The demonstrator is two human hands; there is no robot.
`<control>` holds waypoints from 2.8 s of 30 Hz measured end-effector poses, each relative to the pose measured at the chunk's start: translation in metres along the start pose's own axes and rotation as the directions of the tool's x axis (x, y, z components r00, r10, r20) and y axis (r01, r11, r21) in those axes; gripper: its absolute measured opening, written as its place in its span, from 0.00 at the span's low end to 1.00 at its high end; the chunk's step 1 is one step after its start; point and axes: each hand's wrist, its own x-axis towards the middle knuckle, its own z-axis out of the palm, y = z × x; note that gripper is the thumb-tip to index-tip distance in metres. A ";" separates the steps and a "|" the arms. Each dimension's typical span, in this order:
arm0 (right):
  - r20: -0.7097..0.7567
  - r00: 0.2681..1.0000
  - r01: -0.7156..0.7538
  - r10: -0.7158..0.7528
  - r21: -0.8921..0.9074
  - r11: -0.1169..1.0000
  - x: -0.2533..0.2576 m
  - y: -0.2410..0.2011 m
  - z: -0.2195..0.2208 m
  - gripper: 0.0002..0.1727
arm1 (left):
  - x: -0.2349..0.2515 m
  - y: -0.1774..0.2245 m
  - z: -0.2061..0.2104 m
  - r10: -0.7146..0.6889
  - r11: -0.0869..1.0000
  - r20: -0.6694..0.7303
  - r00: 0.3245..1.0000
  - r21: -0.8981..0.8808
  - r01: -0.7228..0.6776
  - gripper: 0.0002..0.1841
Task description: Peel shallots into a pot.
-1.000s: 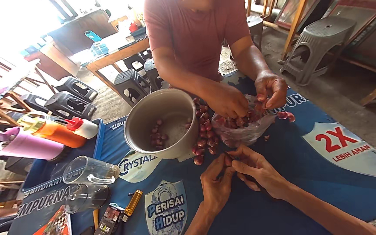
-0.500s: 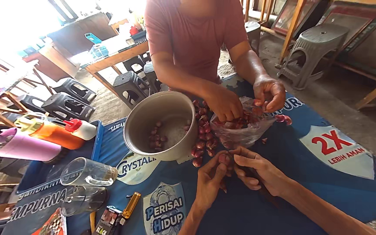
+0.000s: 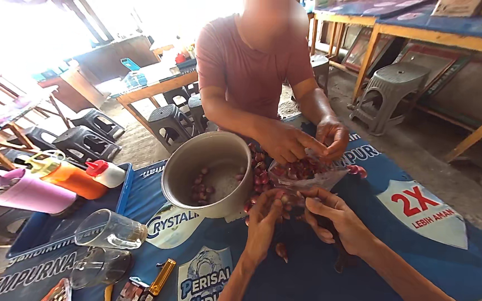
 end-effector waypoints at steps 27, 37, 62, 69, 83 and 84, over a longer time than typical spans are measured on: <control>0.064 0.981 0.193 -0.185 -0.470 0.861 0.027 -0.014 -0.016 0.28 | 0.042 -0.002 0.029 0.199 0.946 -0.074 0.977 0.275 -0.172 0.11; 0.035 0.982 0.164 -0.183 -0.627 0.761 0.019 0.017 0.003 0.25 | 0.005 -0.020 0.011 0.218 0.950 -0.205 0.954 0.270 -0.159 0.18; 0.151 0.974 0.220 -0.167 -0.486 0.846 0.016 0.004 -0.007 0.27 | 0.001 -0.016 -0.002 -0.157 0.952 -0.207 0.966 -0.293 0.092 0.14; 0.183 0.977 0.190 -0.106 -0.535 0.823 0.018 0.018 -0.002 0.28 | -0.001 -0.014 -0.001 -0.150 0.959 -0.190 0.970 -0.267 0.096 0.12; 0.046 0.999 -0.007 0.018 -0.240 0.971 0.018 0.018 -0.001 0.17 | -0.007 -0.025 0.012 0.044 0.998 -0.254 0.966 -0.035 -0.054 0.13; 0.039 0.998 -0.034 0.044 -0.221 0.975 0.017 0.016 -0.002 0.17 | -0.008 -0.025 0.013 0.056 0.998 -0.249 0.967 -0.027 -0.065 0.13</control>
